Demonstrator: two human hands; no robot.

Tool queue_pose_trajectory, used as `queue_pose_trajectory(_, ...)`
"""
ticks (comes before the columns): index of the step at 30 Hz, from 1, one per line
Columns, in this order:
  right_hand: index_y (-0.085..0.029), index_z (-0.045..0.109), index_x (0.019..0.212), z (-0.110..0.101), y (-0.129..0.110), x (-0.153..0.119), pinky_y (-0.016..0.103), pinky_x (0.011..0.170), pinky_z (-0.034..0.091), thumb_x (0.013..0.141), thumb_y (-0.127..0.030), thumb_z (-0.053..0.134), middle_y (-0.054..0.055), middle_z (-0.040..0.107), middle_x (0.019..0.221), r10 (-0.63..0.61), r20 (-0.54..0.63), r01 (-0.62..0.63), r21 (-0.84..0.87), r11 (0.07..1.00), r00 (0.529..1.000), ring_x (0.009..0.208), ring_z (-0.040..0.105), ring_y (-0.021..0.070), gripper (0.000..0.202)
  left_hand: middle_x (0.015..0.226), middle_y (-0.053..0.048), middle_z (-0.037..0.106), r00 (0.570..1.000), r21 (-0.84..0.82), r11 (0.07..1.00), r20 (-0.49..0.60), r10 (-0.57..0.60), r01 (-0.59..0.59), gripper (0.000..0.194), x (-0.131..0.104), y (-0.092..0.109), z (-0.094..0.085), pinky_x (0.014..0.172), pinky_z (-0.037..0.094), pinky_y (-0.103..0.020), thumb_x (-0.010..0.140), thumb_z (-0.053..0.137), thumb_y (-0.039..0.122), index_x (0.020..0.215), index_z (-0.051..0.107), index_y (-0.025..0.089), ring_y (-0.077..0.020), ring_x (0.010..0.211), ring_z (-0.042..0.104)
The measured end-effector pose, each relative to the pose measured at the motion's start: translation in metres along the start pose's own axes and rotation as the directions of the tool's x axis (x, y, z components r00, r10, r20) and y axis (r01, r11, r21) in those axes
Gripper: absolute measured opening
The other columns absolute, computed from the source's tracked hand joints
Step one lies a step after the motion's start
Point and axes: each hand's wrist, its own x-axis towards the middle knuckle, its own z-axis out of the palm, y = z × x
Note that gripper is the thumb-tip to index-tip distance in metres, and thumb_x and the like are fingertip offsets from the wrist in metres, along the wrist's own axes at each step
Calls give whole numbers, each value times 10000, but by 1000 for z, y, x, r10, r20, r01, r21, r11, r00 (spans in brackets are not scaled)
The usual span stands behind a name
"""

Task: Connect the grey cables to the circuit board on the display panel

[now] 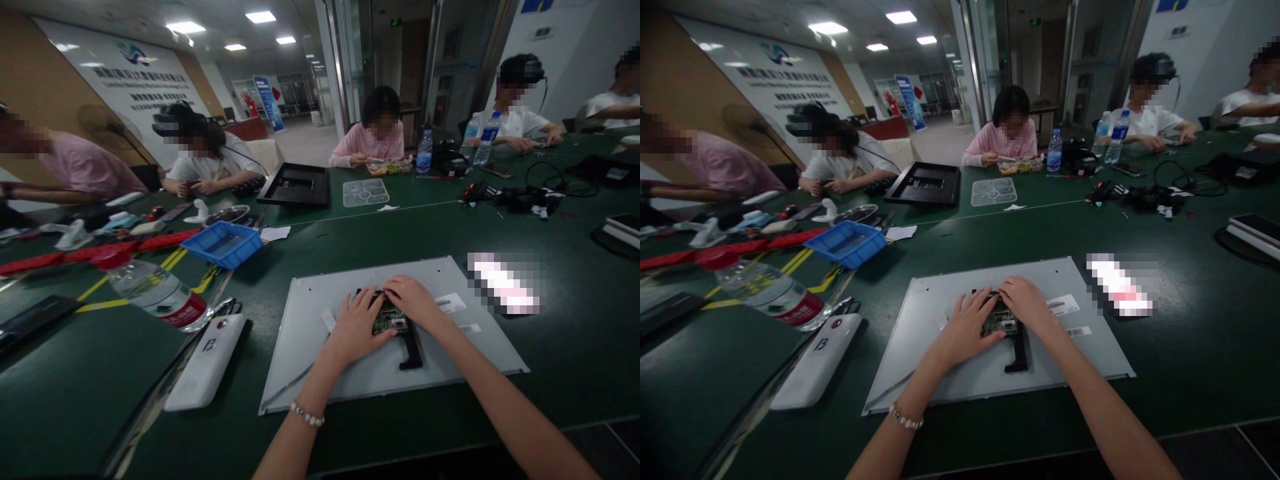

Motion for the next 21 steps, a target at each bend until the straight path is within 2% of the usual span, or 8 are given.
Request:
queue_pose_trajectory(3,-178,645,946,1,0,1,276,823,411,867,-153,477,56,634,929,-2,12,3,-43,999,1000,905,552,169,187,1436,-101,277,1000,3,1000,0,5,-5,681,0,0,0,1070,173,-533,825,399,611,1366,289,212,-307,1310,252)
queue_pose_trajectory(8,-181,645,947,-1,-1,1,302,849,399,872,-155,467,68,630,957,7,-31,-10,-104,995,999,934,541,185,195,1423,-102,296,1000,0,1000,0,8,-8,666,0,1,-1,1071,163,-542,826,405,601,1355,305,208,-312,1311,244)
queue_pose_trajectory(13,-180,652,931,-2,-1,-1,294,844,411,874,-169,460,72,633,955,19,26,-18,-45,999,999,932,549,173,201,1418,-102,303,1000,-14,1000,-4,10,-10,664,0,1,-1,1067,164,-547,828,406,597,1359,295,214,-311,1305,256)
queue_pose_trajectory(17,-175,655,929,-5,-2,-1,304,864,410,884,-178,427,79,636,958,9,-3,-9,-6,1000,1000,945,550,176,233,1421,-102,299,1000,-10,1000,5,8,-8,666,0,1,-1,1068,165,-542,827,412,592,1361,290,212,-308,1310,247)
queue_pose_trajectory(21,-184,636,1011,-16,1,-6,332,902,402,873,-197,433,82,629,1024,23,-38,-23,4,1000,999,1004,538,192,246,1427,-100,292,1000,-8,1000,14,17,-17,658,0,2,-3,1074,152,-537,832,420,572,1364,281,211,-298,1315,243)
